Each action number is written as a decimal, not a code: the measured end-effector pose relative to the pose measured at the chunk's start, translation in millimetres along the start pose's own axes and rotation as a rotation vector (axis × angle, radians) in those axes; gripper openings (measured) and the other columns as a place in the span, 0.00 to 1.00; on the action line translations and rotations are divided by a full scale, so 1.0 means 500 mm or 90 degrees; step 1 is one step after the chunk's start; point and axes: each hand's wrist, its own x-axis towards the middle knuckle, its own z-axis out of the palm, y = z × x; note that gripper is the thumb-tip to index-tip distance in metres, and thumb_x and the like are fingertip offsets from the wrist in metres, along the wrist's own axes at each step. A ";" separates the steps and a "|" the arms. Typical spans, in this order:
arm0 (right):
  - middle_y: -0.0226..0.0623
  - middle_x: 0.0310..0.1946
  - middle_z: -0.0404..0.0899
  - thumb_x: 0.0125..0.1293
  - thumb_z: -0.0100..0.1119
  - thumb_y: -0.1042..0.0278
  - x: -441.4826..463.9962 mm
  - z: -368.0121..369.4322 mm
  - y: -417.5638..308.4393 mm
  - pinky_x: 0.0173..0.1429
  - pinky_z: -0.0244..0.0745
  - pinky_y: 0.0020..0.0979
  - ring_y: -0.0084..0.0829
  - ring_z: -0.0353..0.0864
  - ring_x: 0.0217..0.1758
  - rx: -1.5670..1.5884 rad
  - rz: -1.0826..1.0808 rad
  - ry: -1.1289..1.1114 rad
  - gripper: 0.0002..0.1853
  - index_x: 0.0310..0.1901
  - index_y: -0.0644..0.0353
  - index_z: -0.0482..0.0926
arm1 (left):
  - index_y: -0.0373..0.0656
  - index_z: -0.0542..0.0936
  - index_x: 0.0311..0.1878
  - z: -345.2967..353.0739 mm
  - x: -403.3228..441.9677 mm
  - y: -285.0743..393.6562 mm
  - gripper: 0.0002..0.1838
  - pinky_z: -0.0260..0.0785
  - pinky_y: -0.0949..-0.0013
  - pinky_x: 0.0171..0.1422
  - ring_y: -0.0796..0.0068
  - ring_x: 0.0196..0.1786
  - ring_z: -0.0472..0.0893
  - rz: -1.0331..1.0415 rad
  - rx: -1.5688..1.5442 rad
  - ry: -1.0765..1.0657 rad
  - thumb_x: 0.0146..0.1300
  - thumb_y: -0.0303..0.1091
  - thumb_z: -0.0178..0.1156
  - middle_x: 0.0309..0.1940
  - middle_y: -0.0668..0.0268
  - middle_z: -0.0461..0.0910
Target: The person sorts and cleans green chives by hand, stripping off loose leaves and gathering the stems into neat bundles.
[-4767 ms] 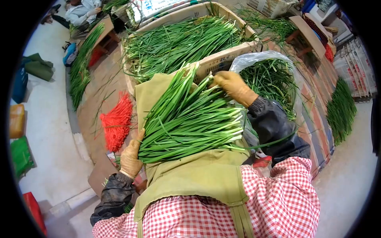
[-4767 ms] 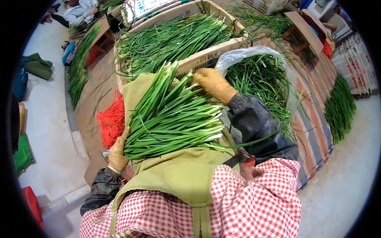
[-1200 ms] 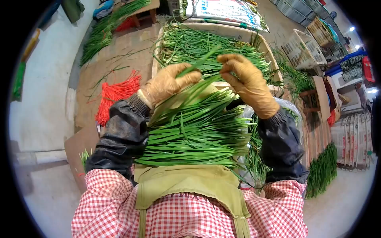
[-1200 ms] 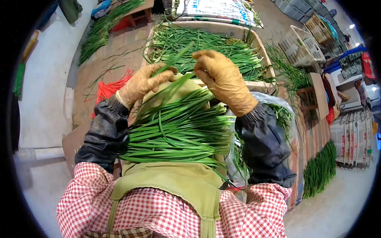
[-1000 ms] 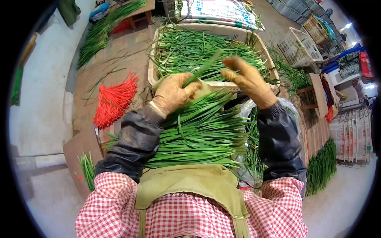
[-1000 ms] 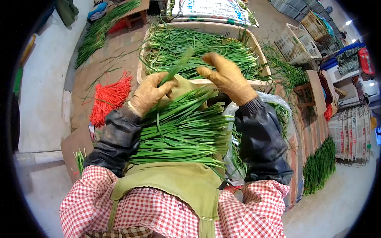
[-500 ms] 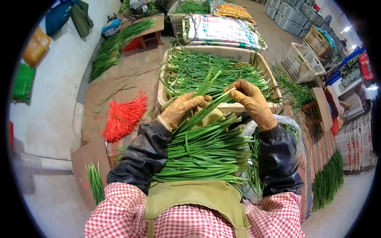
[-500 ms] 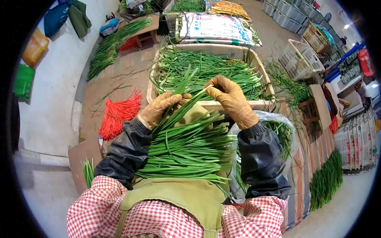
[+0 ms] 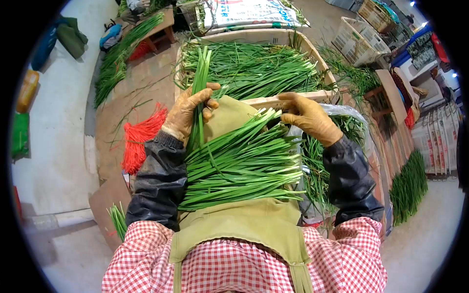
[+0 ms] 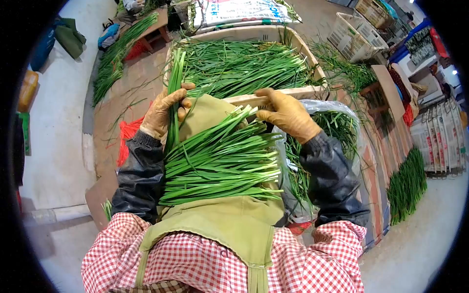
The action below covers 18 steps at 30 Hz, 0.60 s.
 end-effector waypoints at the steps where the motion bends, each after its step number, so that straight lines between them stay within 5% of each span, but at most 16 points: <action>1: 0.44 0.39 0.83 0.64 0.64 0.63 -0.016 0.003 -0.008 0.48 0.77 0.33 0.34 0.82 0.43 -0.060 0.058 0.088 0.23 0.58 0.62 0.75 | 0.35 0.76 0.56 0.001 0.000 -0.012 0.17 0.71 0.83 0.26 0.82 0.22 0.78 0.020 -0.012 0.000 0.68 0.33 0.61 0.31 0.64 0.81; 3: 0.46 0.35 0.82 0.65 0.64 0.60 -0.024 0.014 0.026 0.46 0.76 0.33 0.35 0.82 0.39 -0.068 0.072 0.130 0.20 0.52 0.64 0.78 | 0.34 0.76 0.56 -0.002 0.002 -0.040 0.17 0.69 0.85 0.23 0.83 0.19 0.76 0.042 -0.027 0.004 0.69 0.32 0.60 0.30 0.64 0.81; 5: 0.45 0.34 0.82 0.66 0.63 0.59 -0.050 0.037 0.041 0.45 0.75 0.32 0.34 0.81 0.39 0.007 0.011 0.009 0.18 0.47 0.68 0.80 | 0.35 0.76 0.56 -0.003 0.009 -0.074 0.16 0.68 0.85 0.21 0.85 0.18 0.75 -0.034 -0.080 -0.007 0.69 0.32 0.60 0.29 0.65 0.80; 6: 0.42 0.34 0.82 0.66 0.63 0.59 -0.064 0.054 0.033 0.46 0.75 0.30 0.30 0.81 0.38 0.016 -0.063 0.087 0.17 0.42 0.69 0.82 | 0.35 0.77 0.56 0.004 0.010 -0.083 0.15 0.67 0.84 0.20 0.85 0.17 0.74 -0.039 -0.046 -0.023 0.69 0.32 0.59 0.27 0.66 0.80; 9: 0.37 0.31 0.81 0.66 0.63 0.59 -0.087 0.026 0.035 0.44 0.74 0.30 0.27 0.79 0.36 0.223 0.007 0.206 0.15 0.40 0.67 0.83 | 0.36 0.77 0.53 0.016 0.009 -0.097 0.14 0.63 0.83 0.17 0.86 0.15 0.73 -0.091 -0.057 -0.013 0.67 0.32 0.61 0.27 0.68 0.79; 11: 0.38 0.31 0.82 0.64 0.63 0.58 -0.118 -0.043 0.080 0.41 0.74 0.35 0.29 0.80 0.35 -0.037 0.167 0.227 0.15 0.36 0.64 0.83 | 0.36 0.77 0.53 0.009 0.011 -0.102 0.14 0.63 0.83 0.17 0.86 0.15 0.73 -0.093 -0.079 -0.018 0.67 0.32 0.61 0.26 0.68 0.79; 13: 0.45 0.40 0.83 0.61 0.63 0.61 -0.124 -0.096 0.105 0.47 0.77 0.43 0.45 0.83 0.43 -0.741 0.409 0.140 0.12 0.40 0.60 0.84 | 0.37 0.77 0.53 0.005 0.011 -0.100 0.14 0.62 0.83 0.17 0.86 0.15 0.73 -0.089 -0.101 -0.031 0.67 0.33 0.61 0.26 0.68 0.79; 15: 0.44 0.49 0.81 0.57 0.66 0.63 -0.132 -0.113 0.085 0.55 0.76 0.43 0.44 0.82 0.51 -0.740 0.336 0.265 0.17 0.48 0.59 0.81 | 0.37 0.77 0.52 0.010 0.016 -0.099 0.14 0.62 0.83 0.16 0.86 0.15 0.72 -0.082 -0.072 -0.027 0.67 0.33 0.61 0.26 0.68 0.79; 18: 0.43 0.54 0.79 0.55 0.69 0.66 -0.081 -0.036 -0.019 0.57 0.74 0.43 0.46 0.79 0.55 -0.478 -0.145 0.308 0.22 0.53 0.55 0.79 | 0.36 0.77 0.53 0.009 0.016 -0.109 0.16 0.62 0.82 0.17 0.86 0.16 0.72 -0.084 -0.085 -0.045 0.67 0.34 0.60 0.27 0.67 0.79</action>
